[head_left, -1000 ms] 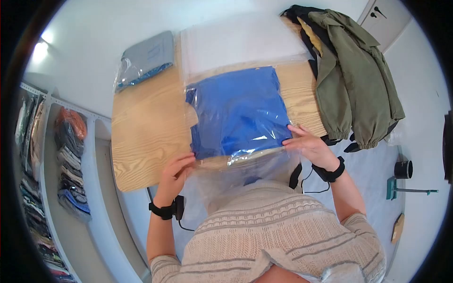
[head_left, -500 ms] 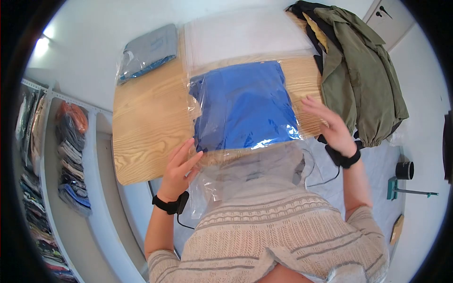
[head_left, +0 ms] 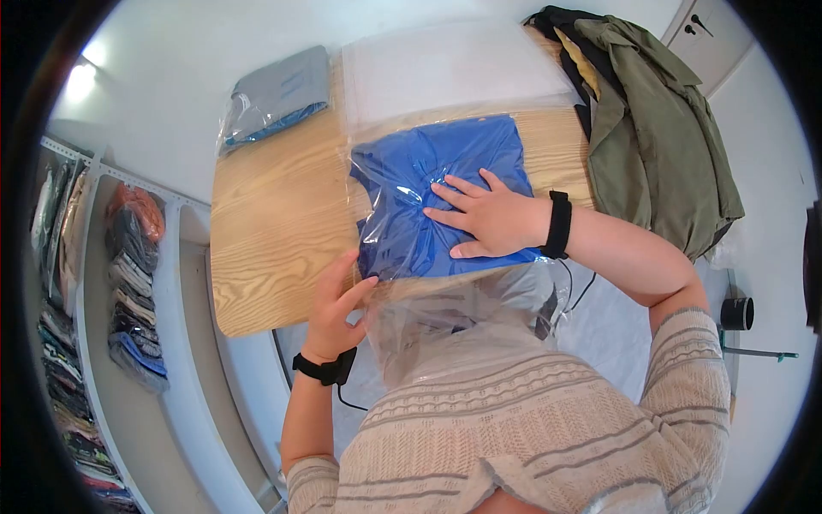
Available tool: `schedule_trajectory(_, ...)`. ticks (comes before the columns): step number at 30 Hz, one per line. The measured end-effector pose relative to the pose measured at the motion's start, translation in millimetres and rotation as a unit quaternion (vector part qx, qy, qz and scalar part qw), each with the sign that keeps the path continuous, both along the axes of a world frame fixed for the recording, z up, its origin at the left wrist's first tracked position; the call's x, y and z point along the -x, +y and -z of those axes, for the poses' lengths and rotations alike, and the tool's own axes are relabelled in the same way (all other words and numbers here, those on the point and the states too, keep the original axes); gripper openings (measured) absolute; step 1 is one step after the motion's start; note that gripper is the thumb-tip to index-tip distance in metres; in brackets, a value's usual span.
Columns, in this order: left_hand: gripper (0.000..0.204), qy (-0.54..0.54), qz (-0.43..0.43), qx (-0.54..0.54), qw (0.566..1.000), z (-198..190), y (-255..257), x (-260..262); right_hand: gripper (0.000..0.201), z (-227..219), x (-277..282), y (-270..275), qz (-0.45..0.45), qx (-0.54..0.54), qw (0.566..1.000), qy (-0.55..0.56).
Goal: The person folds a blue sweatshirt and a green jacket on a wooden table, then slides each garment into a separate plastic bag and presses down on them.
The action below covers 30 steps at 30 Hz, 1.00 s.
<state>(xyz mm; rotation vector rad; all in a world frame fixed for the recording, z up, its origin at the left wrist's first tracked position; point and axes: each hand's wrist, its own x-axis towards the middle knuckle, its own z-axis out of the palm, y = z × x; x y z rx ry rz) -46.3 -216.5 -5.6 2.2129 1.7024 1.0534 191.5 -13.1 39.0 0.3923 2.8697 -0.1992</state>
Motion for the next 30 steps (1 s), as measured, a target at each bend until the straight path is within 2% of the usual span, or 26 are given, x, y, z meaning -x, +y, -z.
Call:
schedule_trajectory(4,0.039,0.009,0.006,-0.009,1.0,-2,2,0,0.066,-12,2,3,0.02,0.049,0.999,-0.015)
schedule_trajectory(6,0.038,0.009,0.009,-0.028,1.0,1,1,1,0.065,-6,2,1,0.043,0.051,0.989,0.131)
schedule_trajectory(9,0.036,0.011,0.013,-0.048,0.999,2,2,2,0.062,3,-3,-4,0.024,0.032,0.997,0.072)
schedule_trajectory(11,0.037,0.01,0.018,-0.047,0.999,1,3,2,0.056,-7,-13,3,0.022,0.066,0.993,0.094)
schedule_trajectory(13,0.038,0.009,0.025,-0.045,0.999,2,3,2,0.046,-24,-25,8,0.073,0.145,0.977,0.136)
schedule_trajectory(14,0.04,-0.021,0.012,-0.038,0.999,3,2,1,0.038,-22,-35,7,0.091,0.13,0.965,0.207)
schedule_trajectory(18,0.048,-0.124,0.005,-0.014,0.992,5,-2,3,0.033,-24,-78,-1,0.153,0.193,0.935,0.256)
schedule_trajectory(19,0.048,-0.126,0.001,-0.009,0.992,6,-4,7,0.033,-28,-83,-11,0.152,0.197,0.935,0.253)
schedule_trajectory(22,0.05,-0.265,-0.067,-0.006,0.962,2,-11,10,0.039,-39,-94,-42,0.134,0.168,0.943,0.252)
schedule_trajectory(23,0.05,-0.265,-0.068,-0.002,0.962,-7,-15,8,0.039,-36,-94,-48,0.135,0.172,0.943,0.252)
schedule_trajectory(26,0.046,-0.223,-0.046,0.005,0.974,-36,-20,5,0.041,-29,-96,-56,0.119,0.134,0.951,0.252)
schedule_trajectory(28,0.046,-0.017,-0.007,0.02,1.0,-52,-21,0,0.054,-22,-105,-49,0.101,0.053,0.972,0.204)
schedule_trajectory(30,0.046,0.029,-0.008,0.022,0.999,-50,-22,-3,0.06,-15,-120,-49,0.114,0.051,0.969,0.215)
